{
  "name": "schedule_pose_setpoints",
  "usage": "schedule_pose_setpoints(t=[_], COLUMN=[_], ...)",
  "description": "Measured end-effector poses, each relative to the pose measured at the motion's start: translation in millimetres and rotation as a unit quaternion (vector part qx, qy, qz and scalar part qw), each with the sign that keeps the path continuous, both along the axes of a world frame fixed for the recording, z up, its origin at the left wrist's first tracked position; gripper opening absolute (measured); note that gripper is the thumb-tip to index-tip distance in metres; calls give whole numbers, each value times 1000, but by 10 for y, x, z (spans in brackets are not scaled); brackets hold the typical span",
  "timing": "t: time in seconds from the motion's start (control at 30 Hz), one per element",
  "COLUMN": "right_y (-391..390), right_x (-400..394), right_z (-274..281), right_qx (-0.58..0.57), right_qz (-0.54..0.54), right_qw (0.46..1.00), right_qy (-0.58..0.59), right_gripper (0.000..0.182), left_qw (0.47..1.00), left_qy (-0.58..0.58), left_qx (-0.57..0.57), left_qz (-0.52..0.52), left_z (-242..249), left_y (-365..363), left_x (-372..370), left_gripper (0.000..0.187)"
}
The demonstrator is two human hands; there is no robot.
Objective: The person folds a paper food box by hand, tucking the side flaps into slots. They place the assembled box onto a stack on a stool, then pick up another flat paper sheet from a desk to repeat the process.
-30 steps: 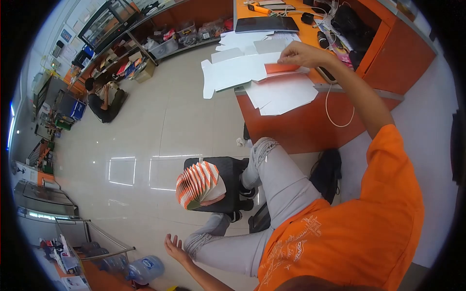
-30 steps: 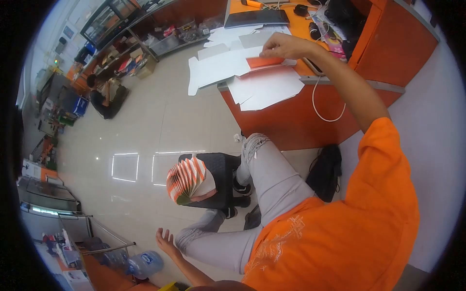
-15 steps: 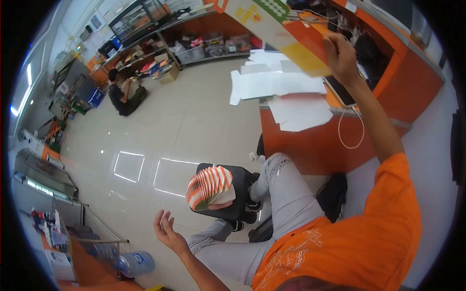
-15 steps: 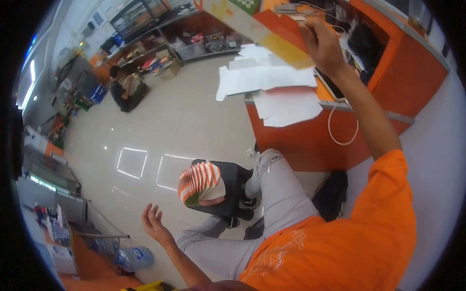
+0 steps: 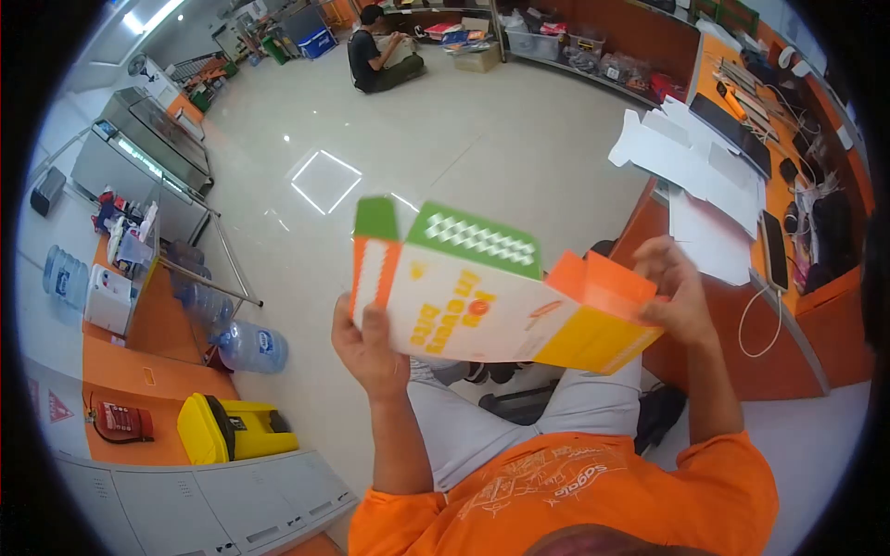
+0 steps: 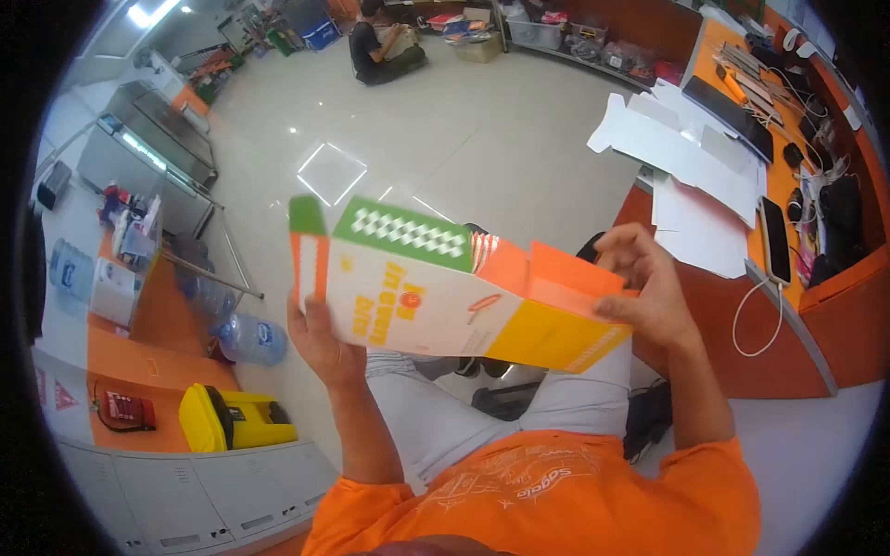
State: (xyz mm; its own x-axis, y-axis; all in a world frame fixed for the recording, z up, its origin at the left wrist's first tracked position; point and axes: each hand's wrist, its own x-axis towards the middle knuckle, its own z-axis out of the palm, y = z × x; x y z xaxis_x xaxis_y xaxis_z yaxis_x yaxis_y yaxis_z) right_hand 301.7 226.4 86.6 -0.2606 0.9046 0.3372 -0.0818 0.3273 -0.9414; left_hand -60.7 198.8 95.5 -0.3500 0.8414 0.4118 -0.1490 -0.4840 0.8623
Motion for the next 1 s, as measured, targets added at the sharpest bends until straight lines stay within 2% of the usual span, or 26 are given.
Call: schedule_pose_setpoints(t=[0.03, 0.07, 0.13, 0.17, 0.2, 0.23, 0.27, 0.33, 0.37, 0.4, 0.43, 0.47, 0.53, 0.57, 0.63, 0.67, 0.73, 0.77, 0.83, 0.93, 0.97, 1.0], right_y=[-31, -66, -95, -101, -106, -95, -81, -68, -89, -77, -85, -76, -43, -75, -105, -109, -129, -147, -182, -173, -185, -187], right_x=[-87, -146, -215, -332, -387, -367, -358, -358, -366, -383, -420, -474, -598, -659, -721, -701, -656, -655, -654, -634, -692, -727], right_z=[-51, -126, -332, -329, -332, -332, -316, -242, -195, -128, -78, -45, 21, 58, 123, 116, 80, 52, -13, 80, 40, 41], right_qx=[-72, -144, -187, -212, -237, -190, -205, -131, -145, -135, -128, -136, -67, -71, -19, -19, -251, -254, -62, -131, -170, -172], right_qz=[3, 5, 16, -10, -38, -54, -63, -13, -21, 28, 81, 83, 202, 206, 170, 169, 131, 130, 109, 101, 62, 59], right_qw=[997, 989, 982, 973, 957, 977, 974, 991, 989, 989, 983, 982, 969, 968, 977, 977, 959, 959, 984, 981, 982, 982], right_qy=[9, 16, 26, 94, 162, 79, 80, -17, -19, -61, -102, -105, -124, -124, -130, -128, -2, -1, -123, -104, -58, -56], right_gripper=[42, 50, 54, 54, 53, 48, 48, 45, 45, 44, 43, 43, 46, 46, 34, 34, 24, 24, 21, 21, 19, 19], left_qw=[997, 997, 992, 996, 996, 988, 966, 937, 926, 911, 915, 911, 882, 882, 846, 845, 866, 865, 872, 858, 857, 875], left_qy=[-57, -57, -87, -31, -31, 58, 148, 197, 250, 299, 345, 386, 470, 469, 458, 460, 417, 416, 410, 426, 426, 398], left_qx=[17, 18, 25, 0, -7, -75, -142, -102, -59, -11, 18, 47, 10, 4, -166, -166, -151, -153, -92, -123, -127, -114], left_qz=[47, 47, 91, 84, 81, 122, 157, 270, 276, 284, 208, 134, -31, -30, -216, -217, -231, -233, -250, -258, -261, -252], left_z=[-82, -157, -357, -553, -543, -516, -487, -363, -227, -44, 58, 152, 429, 390, 271, 248, 214, 186, 129, 111, 97, 80], left_y=[-52, -89, -201, -282, -302, -343, -388, -369, -416, -437, -454, -456, -367, -332, -250, -251, -261, -258, -282, -299, -323, -323], left_x=[-23, -55, -95, -255, -301, -327, -349, -344, -279, -184, -93, 18, 324, 340, 359, 352, 317, 330, 374, 373, 372, 373], left_gripper=[27, 27, 25, 25, 25, 26, 31, 50, 57, 65, 67, 69, 51, 51, 18, 18, 8, 8, 9, 9, 9, 11])
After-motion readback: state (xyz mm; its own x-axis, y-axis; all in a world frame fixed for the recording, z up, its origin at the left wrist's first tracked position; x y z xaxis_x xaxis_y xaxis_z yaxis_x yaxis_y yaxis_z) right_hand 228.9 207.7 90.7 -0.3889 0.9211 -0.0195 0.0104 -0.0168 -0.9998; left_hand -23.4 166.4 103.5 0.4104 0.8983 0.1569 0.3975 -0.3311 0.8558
